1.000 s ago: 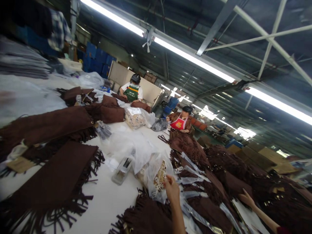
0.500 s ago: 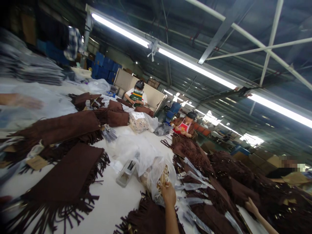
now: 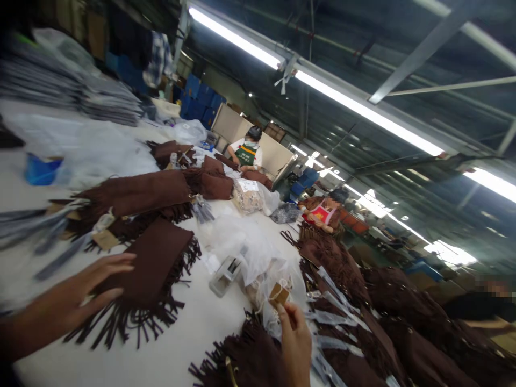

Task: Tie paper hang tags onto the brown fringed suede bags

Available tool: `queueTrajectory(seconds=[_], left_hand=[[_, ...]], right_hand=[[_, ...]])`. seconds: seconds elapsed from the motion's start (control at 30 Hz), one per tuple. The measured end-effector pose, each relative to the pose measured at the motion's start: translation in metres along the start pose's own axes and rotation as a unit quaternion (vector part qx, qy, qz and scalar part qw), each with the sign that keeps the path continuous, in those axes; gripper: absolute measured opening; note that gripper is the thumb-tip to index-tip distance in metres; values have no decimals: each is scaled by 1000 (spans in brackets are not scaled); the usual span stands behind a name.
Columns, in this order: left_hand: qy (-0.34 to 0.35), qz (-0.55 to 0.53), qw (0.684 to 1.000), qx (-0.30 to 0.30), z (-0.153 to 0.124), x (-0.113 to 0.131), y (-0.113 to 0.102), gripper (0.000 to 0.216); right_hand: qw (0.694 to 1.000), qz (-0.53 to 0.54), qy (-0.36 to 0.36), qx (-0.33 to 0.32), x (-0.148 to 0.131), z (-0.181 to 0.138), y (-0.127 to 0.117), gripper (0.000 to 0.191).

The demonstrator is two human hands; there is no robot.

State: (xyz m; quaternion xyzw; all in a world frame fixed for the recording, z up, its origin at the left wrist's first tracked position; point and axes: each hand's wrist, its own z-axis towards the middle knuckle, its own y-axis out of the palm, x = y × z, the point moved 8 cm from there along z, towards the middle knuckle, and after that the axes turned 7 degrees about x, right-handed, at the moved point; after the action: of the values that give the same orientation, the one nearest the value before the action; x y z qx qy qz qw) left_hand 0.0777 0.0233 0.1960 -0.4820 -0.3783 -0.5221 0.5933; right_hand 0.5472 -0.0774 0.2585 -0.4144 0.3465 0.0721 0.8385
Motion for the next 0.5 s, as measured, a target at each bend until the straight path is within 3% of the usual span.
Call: queueTrajectory(seconds=[0.03,0.1,0.17,0.27,0.37,0.43,0.5], left_hand=[[2,19,999,-32,-1,4,17,29],[-52,-53,991,-115,-4,8,59,44],[-144,-177,952,-206,-10,8,106,69],[-185,-307,900,-247,-15,9,148,86],[-223,-324,883,-256,-22,-6,156,58],[-239,-284,897,-240,-24,-24,145,43],[-243,-237,914,-222,-25,-44,127,43]], right_hand=[[999,13,5,-30,-14,-8,12,27],[997,35,0,-73,-44,-25,39,34],[993,65,-8,-103,-74,-43,66,39],[989,101,-22,-109,-108,-67,96,41],[989,96,-70,-92,-126,-82,111,40],[989,40,-121,-78,-125,-88,117,38],[981,-45,-178,-61,-114,-95,122,36]])
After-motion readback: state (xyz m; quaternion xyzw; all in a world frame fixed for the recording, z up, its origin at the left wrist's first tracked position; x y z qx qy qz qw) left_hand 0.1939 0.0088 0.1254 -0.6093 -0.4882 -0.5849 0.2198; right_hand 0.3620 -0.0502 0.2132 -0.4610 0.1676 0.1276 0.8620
